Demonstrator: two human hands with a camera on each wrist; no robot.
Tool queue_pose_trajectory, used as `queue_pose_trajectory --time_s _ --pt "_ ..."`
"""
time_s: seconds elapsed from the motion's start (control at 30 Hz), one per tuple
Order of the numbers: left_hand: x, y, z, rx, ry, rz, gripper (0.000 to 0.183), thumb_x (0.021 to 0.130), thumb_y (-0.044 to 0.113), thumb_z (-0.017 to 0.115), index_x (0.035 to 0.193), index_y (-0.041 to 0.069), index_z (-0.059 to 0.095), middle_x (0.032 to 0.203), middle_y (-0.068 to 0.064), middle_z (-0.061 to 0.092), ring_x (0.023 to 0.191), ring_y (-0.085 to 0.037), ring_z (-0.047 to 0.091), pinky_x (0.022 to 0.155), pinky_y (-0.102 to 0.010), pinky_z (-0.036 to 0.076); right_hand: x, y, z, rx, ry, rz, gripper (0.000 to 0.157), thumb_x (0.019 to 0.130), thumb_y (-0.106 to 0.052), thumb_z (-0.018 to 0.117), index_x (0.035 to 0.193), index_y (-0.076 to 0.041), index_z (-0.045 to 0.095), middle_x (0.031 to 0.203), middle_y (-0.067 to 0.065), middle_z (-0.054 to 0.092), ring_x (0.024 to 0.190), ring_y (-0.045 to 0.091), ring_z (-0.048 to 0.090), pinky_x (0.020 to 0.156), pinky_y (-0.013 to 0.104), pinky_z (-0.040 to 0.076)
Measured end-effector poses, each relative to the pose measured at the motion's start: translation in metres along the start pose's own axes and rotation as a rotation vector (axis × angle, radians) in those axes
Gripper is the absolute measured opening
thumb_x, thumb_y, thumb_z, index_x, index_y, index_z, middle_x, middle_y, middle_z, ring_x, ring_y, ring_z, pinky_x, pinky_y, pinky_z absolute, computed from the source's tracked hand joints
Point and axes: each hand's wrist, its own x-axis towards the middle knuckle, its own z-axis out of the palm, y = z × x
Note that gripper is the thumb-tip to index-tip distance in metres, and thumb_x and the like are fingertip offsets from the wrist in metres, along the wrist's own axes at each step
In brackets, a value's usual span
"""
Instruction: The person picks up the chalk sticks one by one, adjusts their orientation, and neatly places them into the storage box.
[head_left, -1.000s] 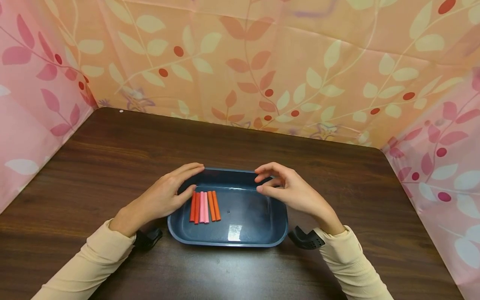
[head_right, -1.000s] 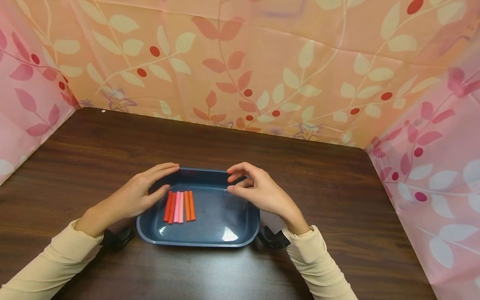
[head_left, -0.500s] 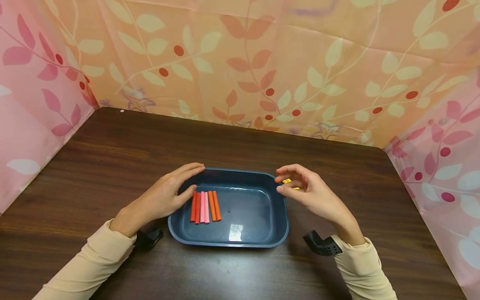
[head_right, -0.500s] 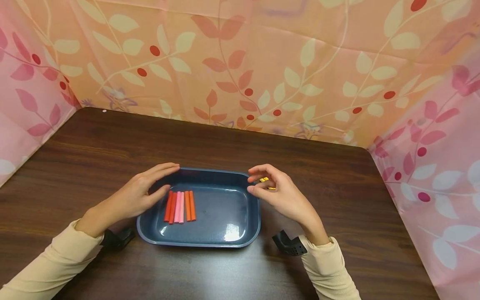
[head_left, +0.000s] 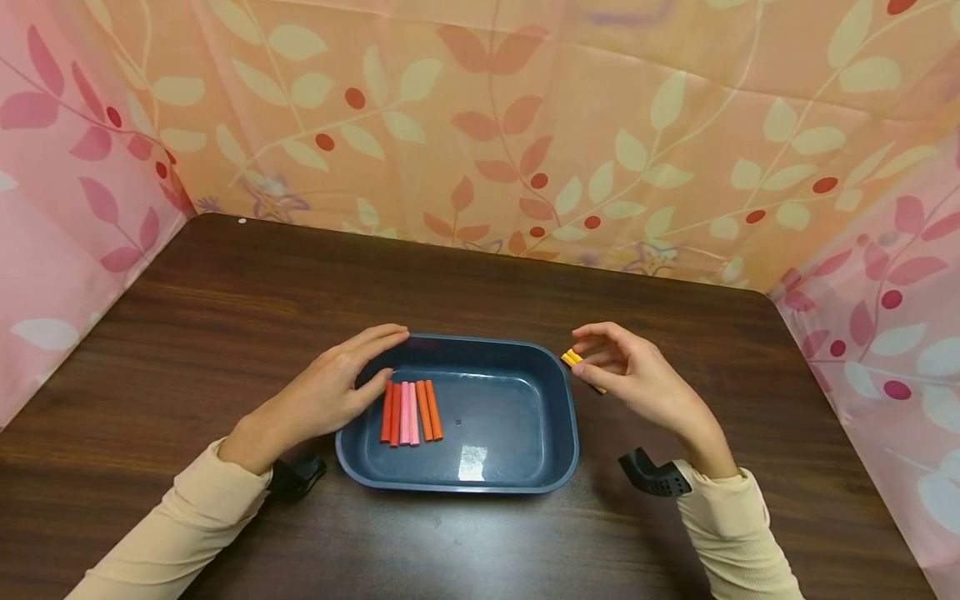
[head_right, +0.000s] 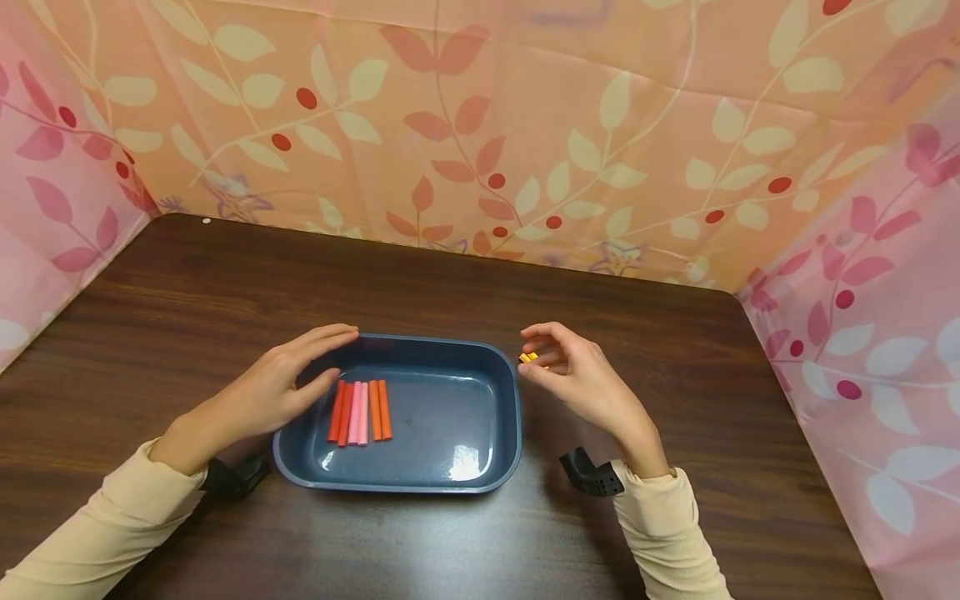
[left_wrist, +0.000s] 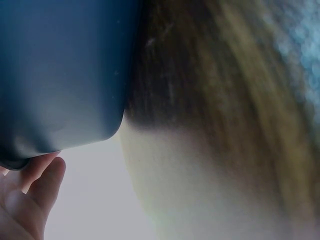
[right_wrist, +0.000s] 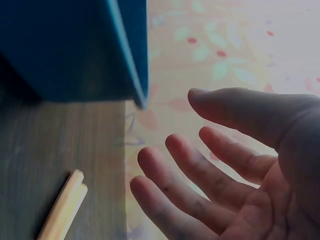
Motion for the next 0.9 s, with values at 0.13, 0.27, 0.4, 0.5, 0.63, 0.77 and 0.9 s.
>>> queue_pose_trajectory --time_s 0.13,0.27,0.4,0.5,0.63,0.77,0.9 --pt "0.000 0.000 0.000 -0.005 -0.002 -0.005 0.056 0.092 0.002 0.064 0.145 0.003 0.047 0.149 -0.017 0.047 0.132 -0.036 0.053 0.105 -0.056 0.045 0.002 0.007 -0.002 -0.043 0.008 -0.001 0.043 0.092 -0.013 0.069 0.132 -0.003 0.055 0.123 0.023 0.064 0.105 0.031 0.069 0.075 0.022 0.057" --pt "0.000 0.000 0.001 -0.008 -0.005 -0.011 0.055 0.092 0.002 0.064 0.145 0.002 0.047 0.149 -0.017 0.047 0.131 -0.036 0.053 0.105 -0.056 0.045 0.005 0.012 -0.004 -0.095 0.015 0.002 0.043 0.093 -0.014 0.069 0.132 -0.001 0.056 0.124 0.023 0.065 0.107 0.032 0.069 0.080 0.027 0.057" --pt "-0.001 0.000 0.001 -0.008 -0.005 -0.012 0.055 0.092 0.002 0.064 0.145 0.003 0.047 0.149 -0.017 0.048 0.131 -0.036 0.053 0.105 -0.056 0.045 0.009 0.022 -0.004 -0.129 0.004 0.021 0.042 0.094 -0.012 0.068 0.132 0.001 0.056 0.126 0.024 0.064 0.109 0.034 0.067 0.088 0.043 0.057" --pt "-0.001 -0.001 0.000 -0.005 -0.003 -0.005 0.055 0.092 0.002 0.064 0.145 0.003 0.048 0.149 -0.017 0.048 0.131 -0.036 0.054 0.105 -0.055 0.045 0.011 0.028 -0.005 -0.148 -0.005 0.035 0.041 0.094 -0.012 0.067 0.131 0.002 0.056 0.125 0.024 0.064 0.109 0.036 0.067 0.089 0.047 0.057" --pt "0.000 -0.001 0.000 -0.002 0.002 0.003 0.056 0.092 0.002 0.065 0.145 0.002 0.048 0.149 -0.016 0.048 0.130 -0.035 0.055 0.104 -0.055 0.046 0.014 0.036 -0.006 -0.203 -0.011 0.043 0.040 0.093 -0.012 0.068 0.129 0.004 0.057 0.120 0.024 0.065 0.105 0.035 0.068 0.086 0.045 0.057" --pt "0.001 -0.002 0.000 -0.004 0.001 0.000 0.056 0.092 0.002 0.065 0.145 0.003 0.047 0.148 -0.016 0.048 0.129 -0.035 0.055 0.104 -0.055 0.046 0.017 0.045 -0.005 -0.264 -0.010 0.060 0.040 0.092 -0.013 0.069 0.127 0.004 0.059 0.116 0.023 0.066 0.101 0.033 0.068 0.085 0.044 0.056" --pt "0.001 -0.002 0.000 -0.008 -0.003 -0.005 0.056 0.092 0.002 0.065 0.145 0.004 0.047 0.148 -0.016 0.048 0.129 -0.035 0.055 0.104 -0.055 0.046 0.021 0.053 -0.002 -0.281 -0.018 0.071 0.039 0.091 -0.013 0.069 0.125 0.004 0.061 0.114 0.022 0.067 0.099 0.032 0.068 0.085 0.046 0.056"
